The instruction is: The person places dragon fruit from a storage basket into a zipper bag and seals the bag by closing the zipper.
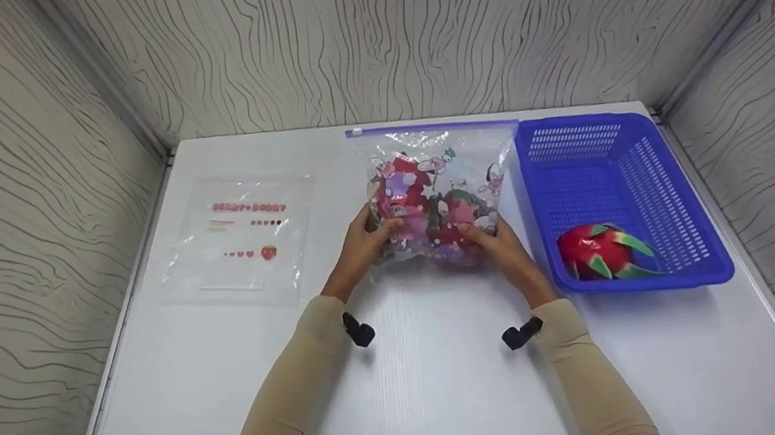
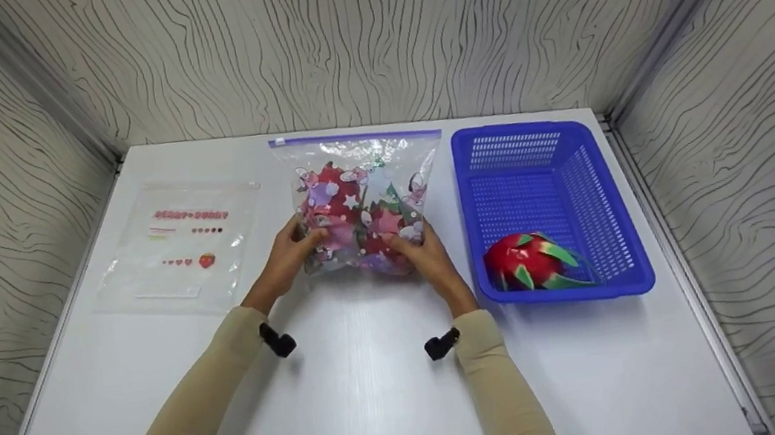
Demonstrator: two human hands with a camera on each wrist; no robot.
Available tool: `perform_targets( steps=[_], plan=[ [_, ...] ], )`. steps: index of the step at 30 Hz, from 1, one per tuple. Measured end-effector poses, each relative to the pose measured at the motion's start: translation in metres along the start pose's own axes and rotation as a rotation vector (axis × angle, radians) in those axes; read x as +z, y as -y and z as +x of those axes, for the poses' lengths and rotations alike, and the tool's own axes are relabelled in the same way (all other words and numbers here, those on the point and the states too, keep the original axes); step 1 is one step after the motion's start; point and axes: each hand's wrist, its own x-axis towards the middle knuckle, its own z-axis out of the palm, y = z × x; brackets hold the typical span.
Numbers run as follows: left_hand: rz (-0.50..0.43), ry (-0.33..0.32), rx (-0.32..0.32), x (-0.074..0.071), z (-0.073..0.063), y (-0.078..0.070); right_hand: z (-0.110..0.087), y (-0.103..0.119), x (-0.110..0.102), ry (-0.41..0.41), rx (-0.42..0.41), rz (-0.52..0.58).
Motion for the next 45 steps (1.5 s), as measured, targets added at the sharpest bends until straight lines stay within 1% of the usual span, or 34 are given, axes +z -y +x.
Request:
perform_targets(
  steps=[4, 8, 12, 14, 17, 21, 26, 30, 33, 36, 38, 41, 45],
  plan=[
    [-0.024, -0.014, -0.023, 0.0, 0.0, -0.001, -0.001, 0.001, 0.0, 0.022, -0.002, -0.005],
    [-0.008, -0.014, -0.014, 0.001, -0.001, 0.001, -0.001, 0.0, 0.001, 0.026, -0.019, -0.001],
    [0.009, -0.017, -0.003, 0.001, -0.001, 0.002, 0.0, -0.001, 0.001, -0.002, -0.02, 0.005],
    [0.01, -0.023, -0.001, 0.002, 0.0, 0.002, 0.001, -0.001, 0.001, -0.021, -0.015, -0.009],
    [-0.014, -0.023, 0.0, 0.001, 0.001, 0.001, 0.002, 0.0, 0.001, -0.043, 0.001, -0.028],
    [-0.072, 0.0, -0.03, 0.001, 0.002, 0.001, 0.003, 0.003, 0.002, -0.052, 0.029, -0.056],
    [-0.085, 0.032, -0.094, 0.002, 0.003, -0.001, 0.007, 0.008, 0.002, -0.068, 0.051, -0.078],
    [-0.086, 0.053, -0.12, 0.001, 0.004, -0.005, 0.011, 0.01, 0.002, -0.066, 0.052, -0.086],
    [-0.067, 0.042, -0.128, -0.002, 0.005, -0.006, 0.012, 0.011, 0.003, -0.044, 0.049, -0.096],
    [-0.037, 0.017, -0.131, -0.004, 0.009, -0.006, 0.013, 0.013, 0.004, -0.017, 0.06, -0.114],
    [-0.034, 0.004, -0.129, -0.005, 0.012, -0.006, 0.014, 0.014, 0.005, -0.001, 0.069, -0.123],
    [-0.043, -0.006, -0.116, -0.006, 0.015, -0.008, 0.017, 0.018, 0.007, -0.005, 0.075, -0.105],
    [-0.06, -0.018, -0.1, -0.008, 0.021, -0.011, 0.023, 0.024, 0.008, -0.03, 0.084, -0.092]
  ],
)
